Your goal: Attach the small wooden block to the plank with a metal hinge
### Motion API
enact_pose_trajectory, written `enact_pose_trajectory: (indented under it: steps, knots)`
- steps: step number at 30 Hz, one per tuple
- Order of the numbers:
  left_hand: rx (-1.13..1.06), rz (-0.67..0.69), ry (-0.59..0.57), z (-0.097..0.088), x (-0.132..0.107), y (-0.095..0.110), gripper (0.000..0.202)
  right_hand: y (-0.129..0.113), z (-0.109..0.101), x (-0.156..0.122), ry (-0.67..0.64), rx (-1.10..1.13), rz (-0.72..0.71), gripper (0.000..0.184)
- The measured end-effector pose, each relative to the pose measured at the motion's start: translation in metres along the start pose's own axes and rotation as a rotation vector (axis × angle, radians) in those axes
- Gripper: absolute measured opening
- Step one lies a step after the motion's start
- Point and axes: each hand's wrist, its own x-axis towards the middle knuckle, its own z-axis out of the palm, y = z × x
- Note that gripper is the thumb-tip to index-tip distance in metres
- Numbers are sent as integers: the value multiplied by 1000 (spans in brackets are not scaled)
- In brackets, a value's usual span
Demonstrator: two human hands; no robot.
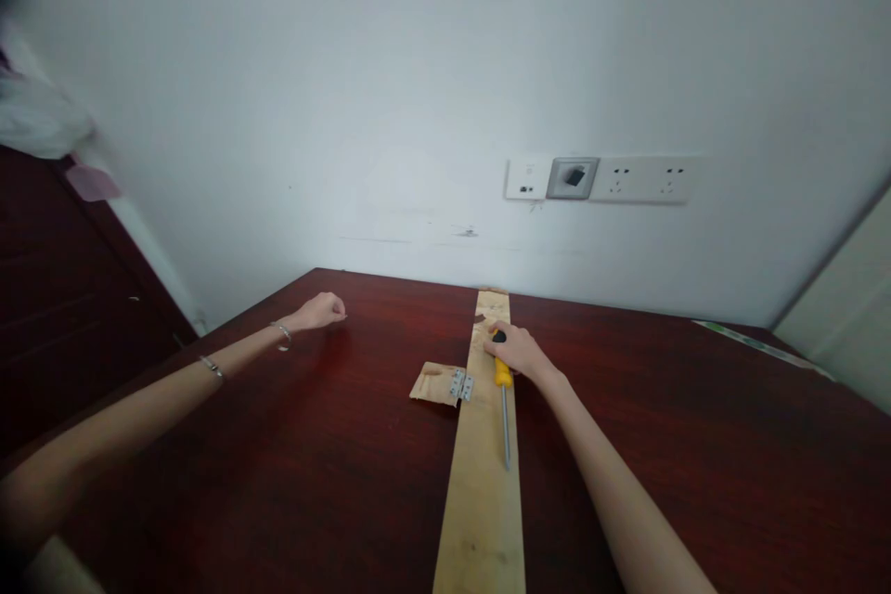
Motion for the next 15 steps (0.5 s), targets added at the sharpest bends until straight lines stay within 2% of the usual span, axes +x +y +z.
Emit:
enact_pose_trajectory:
  steps: [3,6,10,15]
  knots:
    - [30,-80,-11,-8,-11,-31,10,2,1,2,25,-37,-29,34]
    - [29,-111,-34,-12,-17,-50,10,5,2,4,51,-73,-48,33]
    - [6,-101,-67,-12,-20,-62,12,6,3,5,55,-79,-47,32]
    - [-22,-56,-116,-16,-21,-64,15,6,3,5,52,-72,-44,32]
